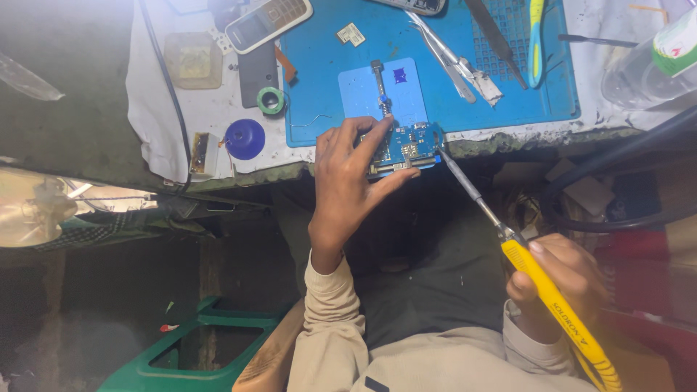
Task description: The person applies paste from a small tube onto a circuit board resting on their lap, then places the board in a holder on the workbench and solders a connector on the board with a soldering iron, steadying the board with the other hand.
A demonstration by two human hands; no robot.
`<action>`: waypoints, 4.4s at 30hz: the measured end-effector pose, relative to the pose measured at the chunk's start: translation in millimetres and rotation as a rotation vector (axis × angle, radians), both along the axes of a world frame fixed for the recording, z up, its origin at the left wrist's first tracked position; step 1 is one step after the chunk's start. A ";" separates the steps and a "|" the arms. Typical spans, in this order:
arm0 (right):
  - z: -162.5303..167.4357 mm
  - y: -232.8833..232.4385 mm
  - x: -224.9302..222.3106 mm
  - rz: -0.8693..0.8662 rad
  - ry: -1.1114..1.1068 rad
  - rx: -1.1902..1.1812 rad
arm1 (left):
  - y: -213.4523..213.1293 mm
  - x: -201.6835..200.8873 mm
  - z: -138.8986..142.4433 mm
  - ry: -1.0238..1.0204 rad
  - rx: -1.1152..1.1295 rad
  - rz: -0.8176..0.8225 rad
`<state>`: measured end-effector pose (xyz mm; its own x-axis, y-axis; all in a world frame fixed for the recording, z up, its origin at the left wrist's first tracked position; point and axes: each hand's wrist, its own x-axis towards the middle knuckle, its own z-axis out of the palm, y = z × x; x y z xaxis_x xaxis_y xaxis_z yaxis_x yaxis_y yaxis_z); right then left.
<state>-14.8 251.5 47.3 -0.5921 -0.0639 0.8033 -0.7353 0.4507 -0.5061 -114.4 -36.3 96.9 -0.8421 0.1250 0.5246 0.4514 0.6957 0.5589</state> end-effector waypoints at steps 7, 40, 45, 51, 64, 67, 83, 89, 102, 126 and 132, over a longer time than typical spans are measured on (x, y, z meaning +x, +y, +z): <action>2.4 5.1 -0.8 0.037 -0.027 0.043 | -1.5 -0.7 -0.6 -0.001 -0.005 -0.015; -65.4 75.0 -26.3 0.281 0.076 0.404 | 3.1 -8.5 4.6 0.012 0.013 0.006; -33.8 40.5 5.8 0.157 -0.187 0.083 | 2.4 -3.8 3.5 -0.023 0.002 -0.004; 13.9 -10.4 -1.8 -0.021 0.001 0.071 | 3.8 -3.1 0.5 0.016 0.020 -0.016; 14.0 -3.9 -3.4 -0.068 0.086 0.134 | 4.5 -5.0 6.7 0.040 0.028 -0.013; -6.1 19.6 -11.2 0.110 0.102 0.147 | 5.3 -6.6 7.3 0.031 0.041 -0.015; -136.1 123.3 -63.5 0.487 0.091 0.344 | 3.7 -12.4 2.3 0.038 0.031 0.011; -81.5 71.3 -64.7 0.270 0.156 0.196 | 3.8 -14.6 2.0 0.062 0.020 0.000; -21.9 28.3 -19.5 0.166 0.096 0.092 | 2.6 -6.6 8.6 0.028 0.024 -0.008; -1.6 -3.2 -3.2 -0.041 -0.014 0.055 | 0.3 -3.5 5.2 0.042 0.026 -0.021; -8.3 -1.3 -1.4 0.014 -0.024 0.033 | 1.2 -3.5 4.5 0.041 0.028 -0.023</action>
<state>-16.2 250.2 39.0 -0.6102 -0.0985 0.7861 -0.7295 0.4569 -0.5090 -117.8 -35.1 101.4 -0.8169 0.1293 0.5621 0.4902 0.6693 0.5584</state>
